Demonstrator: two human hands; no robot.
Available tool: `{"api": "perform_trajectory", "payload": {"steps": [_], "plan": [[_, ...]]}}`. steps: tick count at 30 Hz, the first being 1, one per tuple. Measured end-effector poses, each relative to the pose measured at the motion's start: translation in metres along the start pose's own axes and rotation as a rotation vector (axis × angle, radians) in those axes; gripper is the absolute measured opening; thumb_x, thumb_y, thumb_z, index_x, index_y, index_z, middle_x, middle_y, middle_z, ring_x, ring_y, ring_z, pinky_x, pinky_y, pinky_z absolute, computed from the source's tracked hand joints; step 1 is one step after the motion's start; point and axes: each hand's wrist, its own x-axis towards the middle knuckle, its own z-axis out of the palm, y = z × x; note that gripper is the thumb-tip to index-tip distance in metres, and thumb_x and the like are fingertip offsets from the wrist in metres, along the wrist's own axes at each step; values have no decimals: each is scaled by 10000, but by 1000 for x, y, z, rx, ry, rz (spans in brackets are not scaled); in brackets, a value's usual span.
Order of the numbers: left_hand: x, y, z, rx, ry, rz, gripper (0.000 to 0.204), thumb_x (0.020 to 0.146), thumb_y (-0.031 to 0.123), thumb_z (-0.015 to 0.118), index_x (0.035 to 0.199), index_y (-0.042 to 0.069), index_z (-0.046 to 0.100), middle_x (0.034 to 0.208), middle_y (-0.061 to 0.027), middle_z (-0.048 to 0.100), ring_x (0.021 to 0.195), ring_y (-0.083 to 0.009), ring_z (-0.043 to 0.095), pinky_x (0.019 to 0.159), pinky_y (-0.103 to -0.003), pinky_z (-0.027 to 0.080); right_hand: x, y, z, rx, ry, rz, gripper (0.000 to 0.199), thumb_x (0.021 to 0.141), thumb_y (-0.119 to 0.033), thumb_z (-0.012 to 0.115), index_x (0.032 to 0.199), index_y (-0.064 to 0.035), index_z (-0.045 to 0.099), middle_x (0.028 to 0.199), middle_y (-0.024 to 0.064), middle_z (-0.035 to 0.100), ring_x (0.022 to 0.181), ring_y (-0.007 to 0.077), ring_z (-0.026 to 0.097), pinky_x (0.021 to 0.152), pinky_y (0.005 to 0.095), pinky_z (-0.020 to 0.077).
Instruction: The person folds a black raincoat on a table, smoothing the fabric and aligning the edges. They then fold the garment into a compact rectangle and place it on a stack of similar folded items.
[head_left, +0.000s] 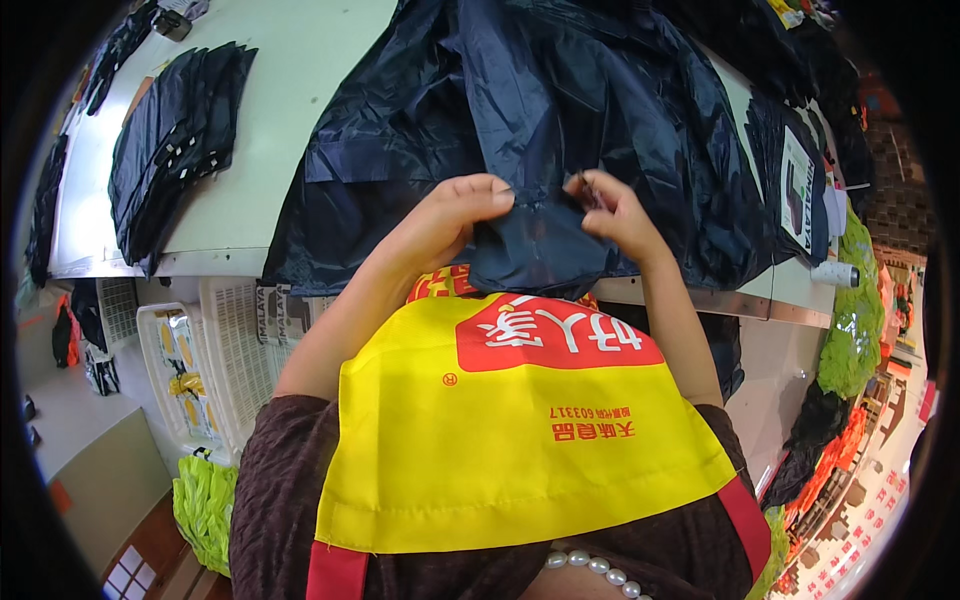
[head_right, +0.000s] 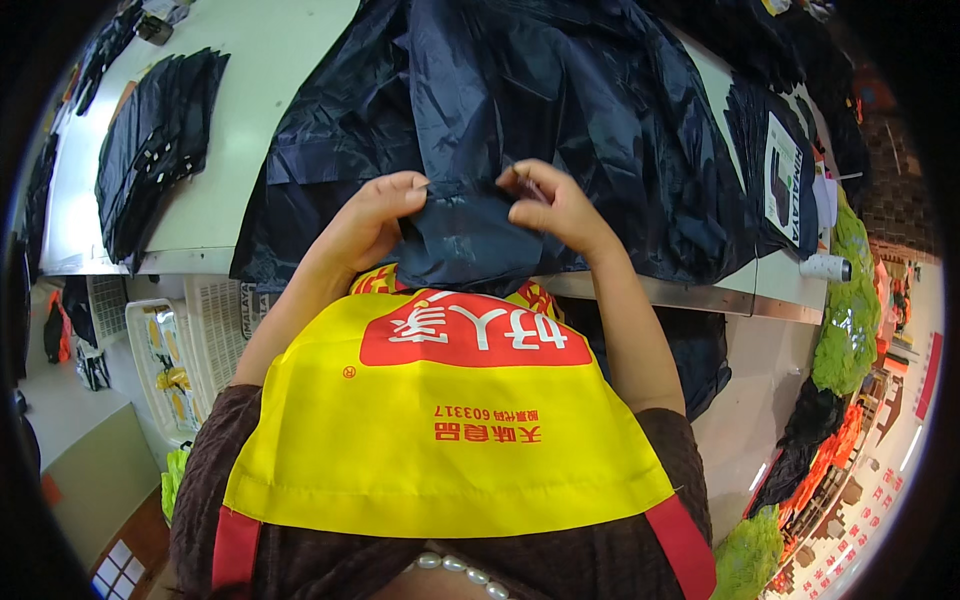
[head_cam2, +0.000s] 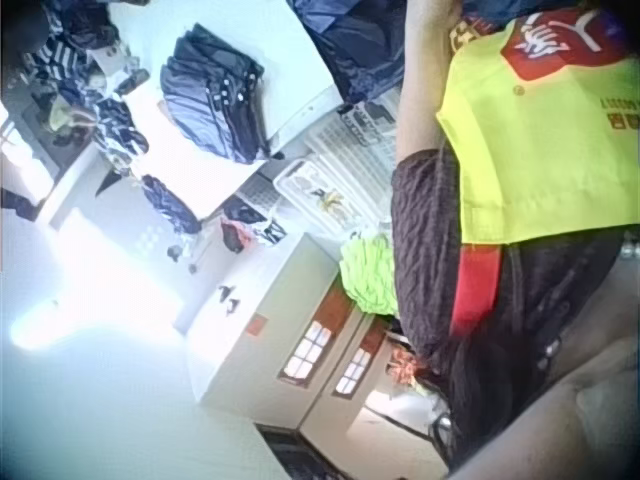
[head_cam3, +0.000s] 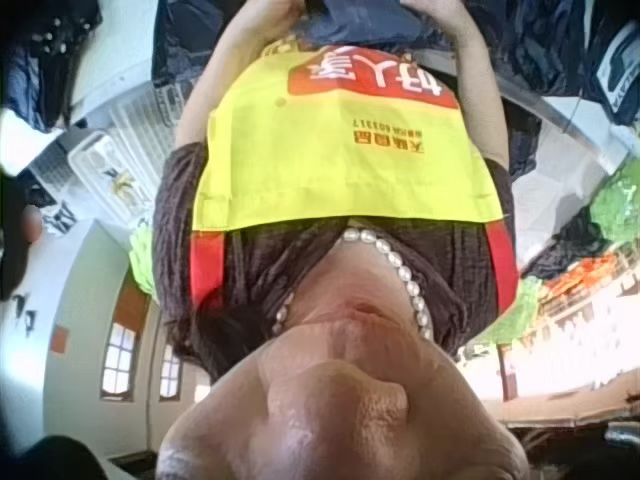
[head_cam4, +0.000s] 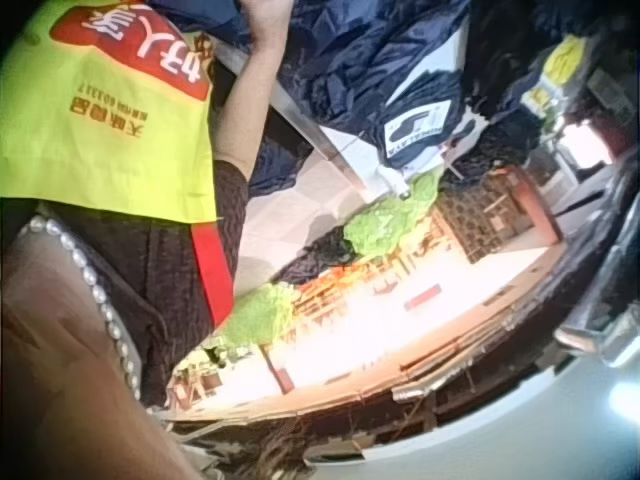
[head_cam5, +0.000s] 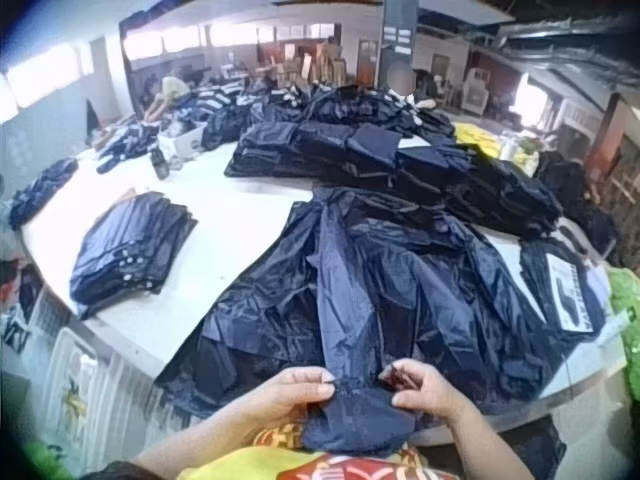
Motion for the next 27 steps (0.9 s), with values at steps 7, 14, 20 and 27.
{"api": "perform_trajectory", "payload": {"steps": [7, 14, 20, 27], "plan": [[-14, 10, 5, 362, 21, 37, 392, 700, 126, 784, 1029, 1, 613, 888, -72, 655, 809, -126, 637, 804, -234, 511, -7, -13, 24, -226, 161, -191, 209, 725, -105, 750, 830, -44, 581, 695, -41, 477, 629, 48, 423, 565, 184, 350], [-2, 4, 11, 418, 602, 579, 224, 832, 249, 624, 807, 27, 646, 703, -28, 596, 614, -82, 540, 559, -210, 409, -7, -37, 50, -348, 180, -175, 179, 765, -117, 730, 814, -16, 590, 703, 0, 531, 645, 62, 457, 590, 202, 381], [-14, -3, -34, -173, 428, 284, 311, 934, 342, 507, 1036, 52, 557, 852, -82, 623, 766, -148, 583, 695, -259, 461, -5, -31, 60, -246, 253, -178, 156, 813, -135, 693, 834, -12, 601, 692, -5, 523, 638, 61, 454, 595, 200, 384], [-53, -15, -34, 467, 16, 197, 884, 615, 163, 839, 1355, 16, 379, 1356, -139, 414, 1300, -245, 353, 1060, -356, 299, 0, -25, 64, -270, 417, -219, 168, 823, -148, 688, 821, -22, 577, 689, -26, 499, 625, 41, 419, 575, 189, 363]]}}
